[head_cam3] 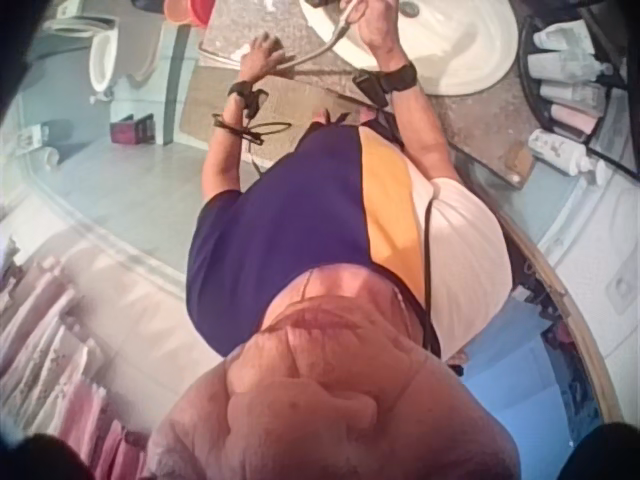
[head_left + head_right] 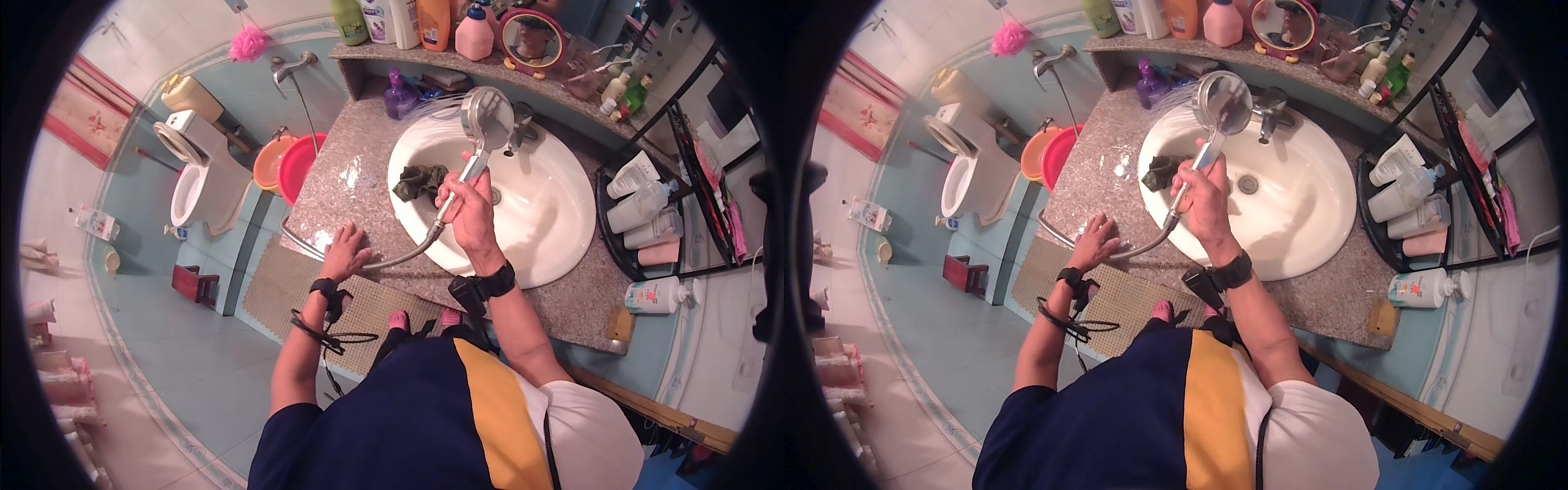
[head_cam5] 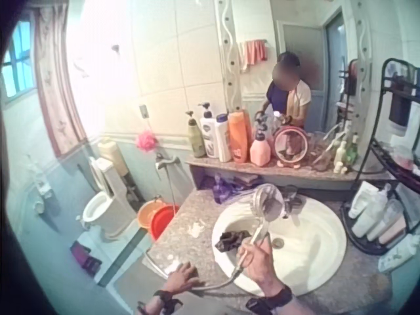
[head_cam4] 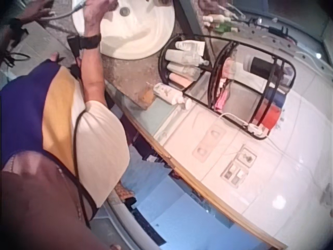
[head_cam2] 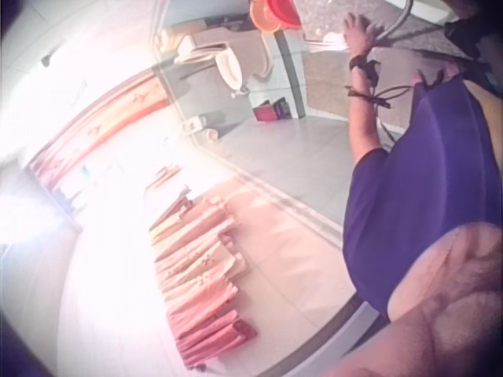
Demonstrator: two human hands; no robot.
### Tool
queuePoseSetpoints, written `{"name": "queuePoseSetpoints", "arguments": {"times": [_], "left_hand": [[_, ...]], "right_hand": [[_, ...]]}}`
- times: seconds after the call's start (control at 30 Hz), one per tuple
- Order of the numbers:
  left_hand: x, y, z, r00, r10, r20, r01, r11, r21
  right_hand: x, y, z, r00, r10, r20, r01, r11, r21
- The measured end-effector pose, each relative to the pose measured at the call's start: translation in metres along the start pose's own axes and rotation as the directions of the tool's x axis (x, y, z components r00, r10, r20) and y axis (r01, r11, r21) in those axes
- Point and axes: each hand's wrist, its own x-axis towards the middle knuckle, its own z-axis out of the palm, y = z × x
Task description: The person wipes the sink and toilet tank with a cloth, scrubs the toilet bowl with a brush, and rinses the brush and floor using a handheld shower head. They then rinse the cloth in the sink and wring it out.
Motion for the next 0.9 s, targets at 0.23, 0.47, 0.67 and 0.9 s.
{"name": "queuePoseSetpoints", "arguments": {"times": [0.23, 0.47, 0.67, 0.9], "left_hand": [[-0.027, -0.077, -0.048, 0.989, 0.037, -0.140, -0.025, 0.996, 0.088], [0.050, -0.170, -0.099, 0.967, -0.085, -0.240, 0.052, 0.989, -0.141], [0.169, -0.176, -0.095, 0.987, 0.110, -0.117, -0.120, 0.989, -0.081], [0.258, -0.115, -0.088, 0.949, 0.279, -0.148, -0.308, 0.924, -0.228]], "right_hand": [[0.024, 0.020, 0.005, 1.000, 0.001, -0.005, -0.001, 1.000, 0.020], [0.050, 0.084, 0.034, 0.989, 0.030, -0.142, -0.031, 0.999, -0.006], [0.067, 0.096, 0.045, 0.957, -0.050, -0.286, 0.029, 0.996, -0.080], [0.072, 0.094, 0.050, 0.945, -0.065, -0.320, 0.027, 0.992, -0.121]]}}
